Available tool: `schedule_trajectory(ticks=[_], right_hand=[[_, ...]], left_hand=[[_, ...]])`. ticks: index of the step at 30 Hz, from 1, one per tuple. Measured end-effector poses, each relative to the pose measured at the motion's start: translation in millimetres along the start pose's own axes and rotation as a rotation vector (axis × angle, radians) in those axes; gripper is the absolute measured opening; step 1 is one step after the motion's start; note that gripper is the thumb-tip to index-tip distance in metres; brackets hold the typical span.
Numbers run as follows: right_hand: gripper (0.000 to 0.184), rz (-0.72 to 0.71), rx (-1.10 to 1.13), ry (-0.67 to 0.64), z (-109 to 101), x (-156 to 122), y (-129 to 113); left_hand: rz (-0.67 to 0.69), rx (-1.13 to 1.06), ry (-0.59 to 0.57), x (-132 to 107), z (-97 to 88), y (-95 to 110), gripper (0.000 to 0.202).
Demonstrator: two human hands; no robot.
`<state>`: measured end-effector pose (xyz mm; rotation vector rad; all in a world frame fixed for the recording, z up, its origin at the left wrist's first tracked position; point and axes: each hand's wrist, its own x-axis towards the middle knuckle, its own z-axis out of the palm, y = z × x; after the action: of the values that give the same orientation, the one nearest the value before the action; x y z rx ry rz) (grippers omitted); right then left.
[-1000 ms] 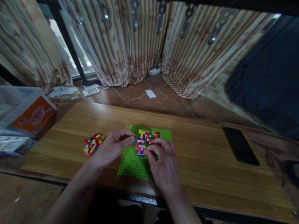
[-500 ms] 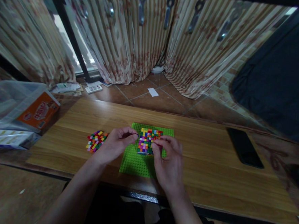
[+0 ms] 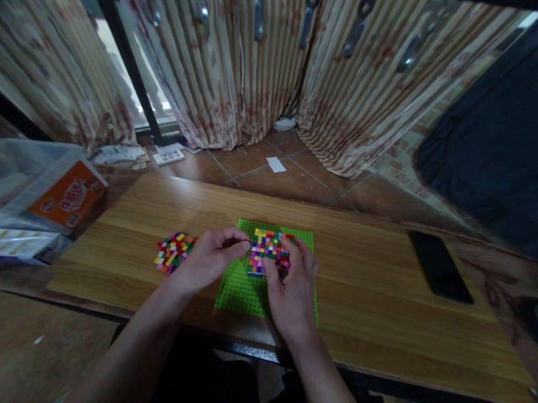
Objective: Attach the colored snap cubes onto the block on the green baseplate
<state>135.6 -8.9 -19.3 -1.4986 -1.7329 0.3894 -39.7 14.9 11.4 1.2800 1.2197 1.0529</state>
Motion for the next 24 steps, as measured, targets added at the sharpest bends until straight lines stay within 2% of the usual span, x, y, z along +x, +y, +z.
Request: schedule_trajectory(ticks=[9,24], right_hand=[[0.044,0.070,0.097,-0.011,1.7,-0.1,-0.6],[0.043,0.091,0.144,-0.001,3.8,1.7,-1.1]], left_hand=[[-0.002,-0.005,0.002,-0.1,0.5,-0.6,0.012],[-0.007,0.005,-0.001,0.1,2.7,-1.8,0.016]])
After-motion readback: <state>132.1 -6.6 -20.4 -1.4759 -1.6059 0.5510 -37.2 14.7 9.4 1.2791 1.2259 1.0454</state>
